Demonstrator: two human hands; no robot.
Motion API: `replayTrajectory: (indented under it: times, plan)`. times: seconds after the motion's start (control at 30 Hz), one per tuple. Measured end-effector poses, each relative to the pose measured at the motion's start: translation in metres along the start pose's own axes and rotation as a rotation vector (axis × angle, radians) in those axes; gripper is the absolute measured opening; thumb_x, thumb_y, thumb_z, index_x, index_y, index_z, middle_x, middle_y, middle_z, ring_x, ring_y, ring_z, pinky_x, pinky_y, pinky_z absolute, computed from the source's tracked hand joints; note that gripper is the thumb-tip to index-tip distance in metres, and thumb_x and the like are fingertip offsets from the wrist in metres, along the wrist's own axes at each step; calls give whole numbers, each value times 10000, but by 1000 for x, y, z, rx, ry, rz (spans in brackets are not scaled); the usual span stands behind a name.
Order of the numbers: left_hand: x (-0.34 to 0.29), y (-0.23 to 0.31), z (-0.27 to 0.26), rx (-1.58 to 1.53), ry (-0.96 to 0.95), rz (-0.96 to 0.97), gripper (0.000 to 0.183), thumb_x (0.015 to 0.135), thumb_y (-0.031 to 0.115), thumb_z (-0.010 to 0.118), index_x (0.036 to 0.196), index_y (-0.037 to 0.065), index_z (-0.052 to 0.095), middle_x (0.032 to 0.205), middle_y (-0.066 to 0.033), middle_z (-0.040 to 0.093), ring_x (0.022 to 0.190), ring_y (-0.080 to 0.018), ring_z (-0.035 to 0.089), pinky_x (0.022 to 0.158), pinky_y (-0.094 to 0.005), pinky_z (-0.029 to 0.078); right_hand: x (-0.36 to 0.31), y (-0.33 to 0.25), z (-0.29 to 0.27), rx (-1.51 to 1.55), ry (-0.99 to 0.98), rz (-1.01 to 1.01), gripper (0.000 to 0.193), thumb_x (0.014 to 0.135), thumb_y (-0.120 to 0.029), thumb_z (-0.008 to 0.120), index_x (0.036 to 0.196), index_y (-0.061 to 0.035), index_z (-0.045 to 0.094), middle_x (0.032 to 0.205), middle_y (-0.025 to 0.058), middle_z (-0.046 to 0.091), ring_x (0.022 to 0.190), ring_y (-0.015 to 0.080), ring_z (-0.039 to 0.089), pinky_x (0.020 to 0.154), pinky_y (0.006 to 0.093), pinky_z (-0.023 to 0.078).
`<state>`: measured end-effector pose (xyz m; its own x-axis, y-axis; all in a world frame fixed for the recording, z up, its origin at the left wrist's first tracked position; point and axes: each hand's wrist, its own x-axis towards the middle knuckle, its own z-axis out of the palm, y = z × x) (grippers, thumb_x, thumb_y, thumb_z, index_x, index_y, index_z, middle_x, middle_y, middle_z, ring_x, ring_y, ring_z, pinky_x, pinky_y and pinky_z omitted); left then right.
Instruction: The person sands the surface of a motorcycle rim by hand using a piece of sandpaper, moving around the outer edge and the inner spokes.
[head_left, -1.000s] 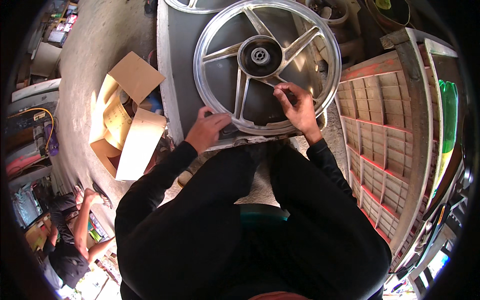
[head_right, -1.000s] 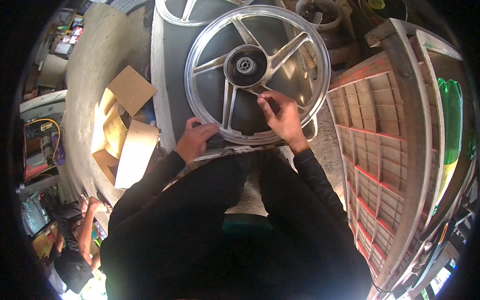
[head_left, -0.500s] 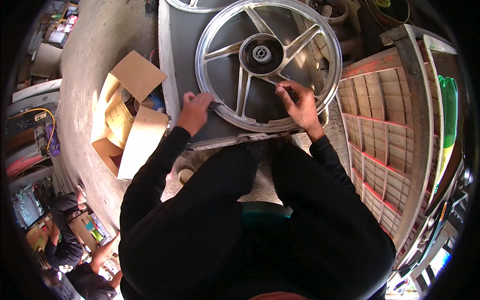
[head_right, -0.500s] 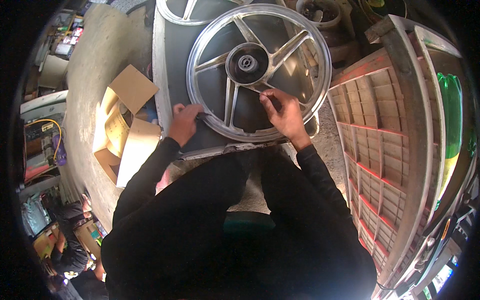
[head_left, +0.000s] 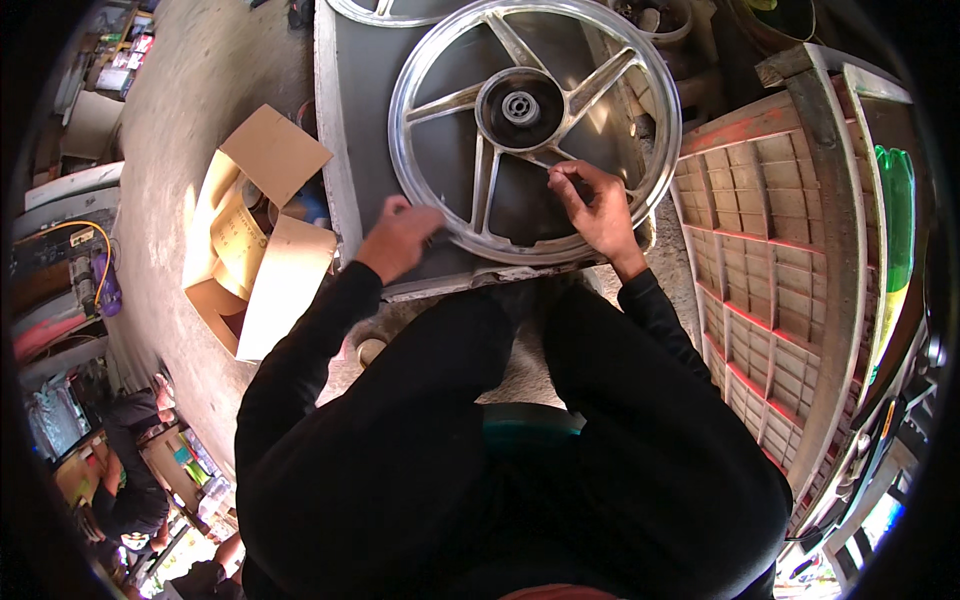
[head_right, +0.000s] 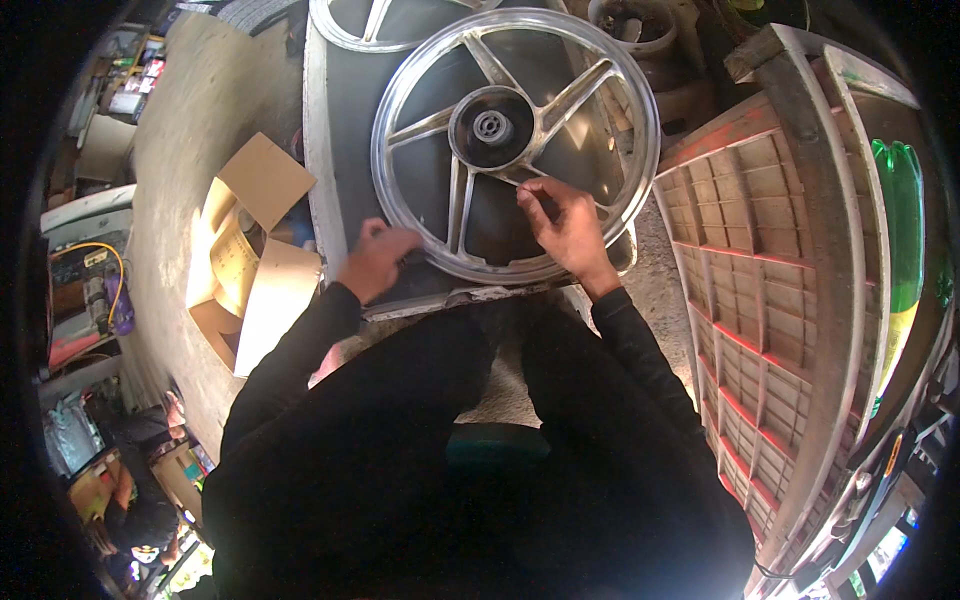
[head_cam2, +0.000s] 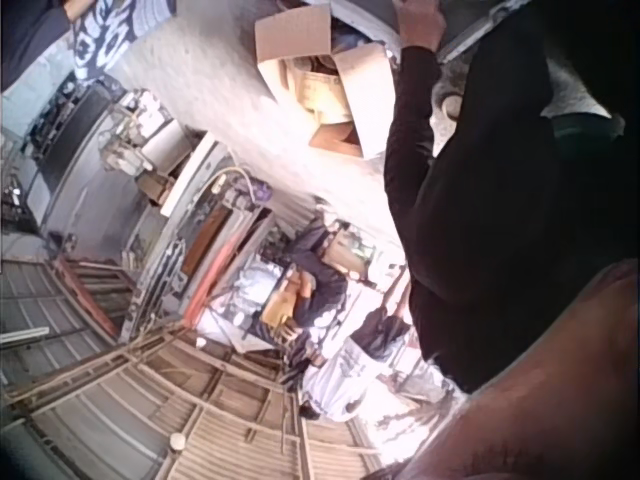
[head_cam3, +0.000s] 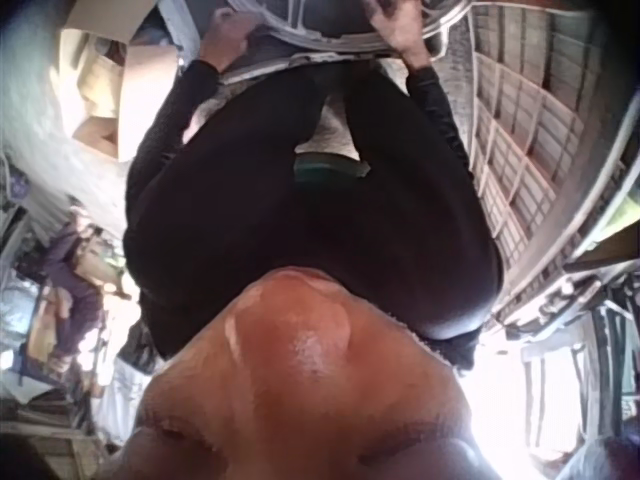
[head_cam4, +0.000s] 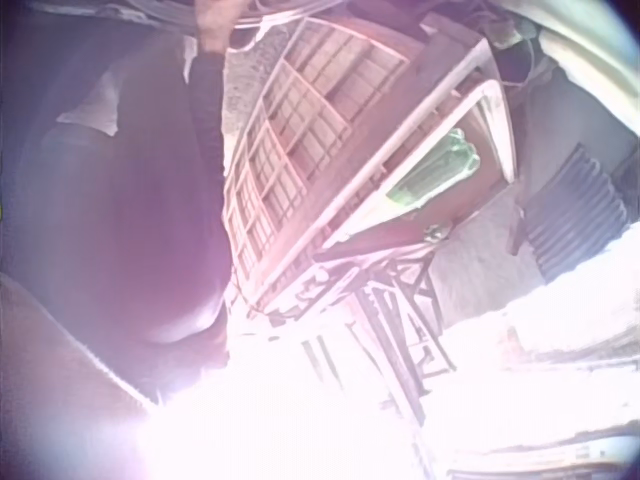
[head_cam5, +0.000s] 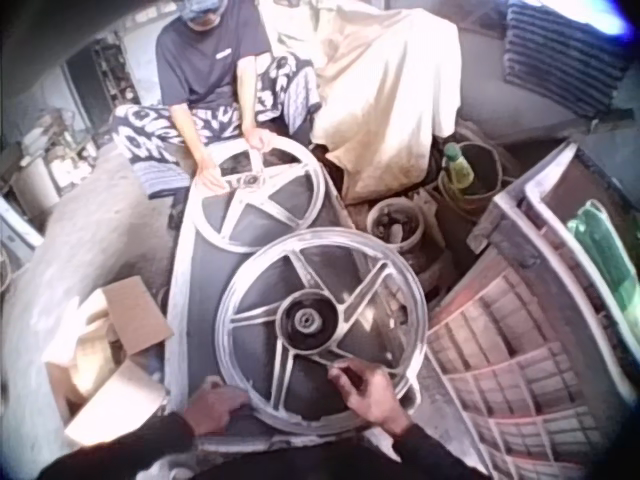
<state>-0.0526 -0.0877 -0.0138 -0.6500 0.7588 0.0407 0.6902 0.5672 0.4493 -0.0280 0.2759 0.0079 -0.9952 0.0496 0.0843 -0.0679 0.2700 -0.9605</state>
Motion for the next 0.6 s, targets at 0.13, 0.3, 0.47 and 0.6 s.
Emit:
replayTrajectory:
  times: [0.13, 0.3, 0.47, 0.6]
  plan:
    - [5, -10, -6, 56, 81, -127, 560, 733, -138, 583, 1235, 90, 678, 1295, -102, 718, 1235, -236, 659, 1071, -458, 396, 0, 7, 1, -9, 31, -66, 201, 1022, -188, 744, 1052, 10, 756, 881, 118, 773, 718, 137, 689, 607, 297, 525]
    - [-1, 10, -2, 4, 19, 39, 490, 787, -73, 632, 1246, 95, 669, 1298, -87, 715, 1246, -206, 654, 1087, -448, 385, 0, 6, 1, -24, 5, -13, 198, 1017, -191, 747, 1058, 2, 760, 880, 116, 775, 707, 140, 689, 613, 305, 519]
    - [6, 4, 0, 29, 94, -85, 530, 741, -118, 609, 1222, 93, 688, 1268, -96, 728, 1222, -224, 670, 1070, -455, 389, 1, 5, 1, -31, 21, -50, 193, 1012, -183, 749, 1057, 5, 760, 889, 117, 778, 708, 145, 690, 617, 308, 516]
    - [3, 24, 1, -3, 0, 11, 472, 771, -89, 617, 1202, 89, 684, 1257, -95, 724, 1201, -223, 671, 1060, -465, 382, 0, 2, 2, -15, 15, -29, 186, 1006, -171, 753, 1056, 8, 759, 895, 117, 781, 711, 155, 695, 620, 310, 519]
